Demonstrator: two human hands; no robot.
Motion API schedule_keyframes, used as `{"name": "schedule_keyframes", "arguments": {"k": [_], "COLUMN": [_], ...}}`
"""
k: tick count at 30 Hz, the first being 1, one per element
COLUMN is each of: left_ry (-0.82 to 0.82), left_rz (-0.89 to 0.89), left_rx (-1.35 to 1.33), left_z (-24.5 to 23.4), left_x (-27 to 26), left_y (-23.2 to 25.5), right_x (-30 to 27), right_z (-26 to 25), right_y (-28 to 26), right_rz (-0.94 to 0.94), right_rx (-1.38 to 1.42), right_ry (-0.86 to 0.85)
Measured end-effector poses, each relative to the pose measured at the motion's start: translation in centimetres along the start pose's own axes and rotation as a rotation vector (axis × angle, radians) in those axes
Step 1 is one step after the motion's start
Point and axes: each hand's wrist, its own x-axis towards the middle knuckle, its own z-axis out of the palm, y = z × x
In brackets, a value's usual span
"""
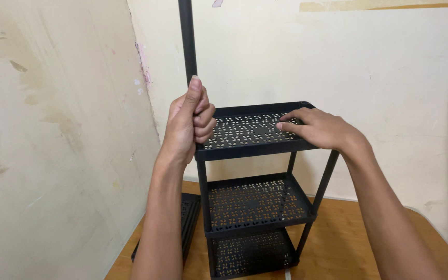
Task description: The person assembles a black perforated plastic shelving unit by inserting vertical support poles into the top tray. They lift and rotate the unit to access different sides, then insert two poles into the front holes and two into the back holes, adjusting them to ensure a secure fit.
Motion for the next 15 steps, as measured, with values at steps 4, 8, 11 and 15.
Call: {"name": "schedule_keyframes", "arguments": {"k": [4,8,11,15], "left_ry": [0.163,0.334,0.494,0.335], "left_rz": [0.095,0.254,0.222,0.259], "left_rx": [0.178,0.378,0.559,0.358], "left_z": [0.6,1.4,1.7,1.2], "left_x": [0.0,0.4,0.6,0.8], "left_y": [-0.3,-1.1,-1.6,-1.7], "right_x": [0.4,0.8,1.3,2.0], "right_z": [0.2,0.4,0.5,0.7], "right_y": [-0.2,-0.4,-0.4,0.1], "right_rz": [-0.027,0.012,0.017,-0.033], "right_rx": [0.002,-0.004,-0.009,0.021], "right_ry": [0.007,-0.003,0.001,-0.001]}}
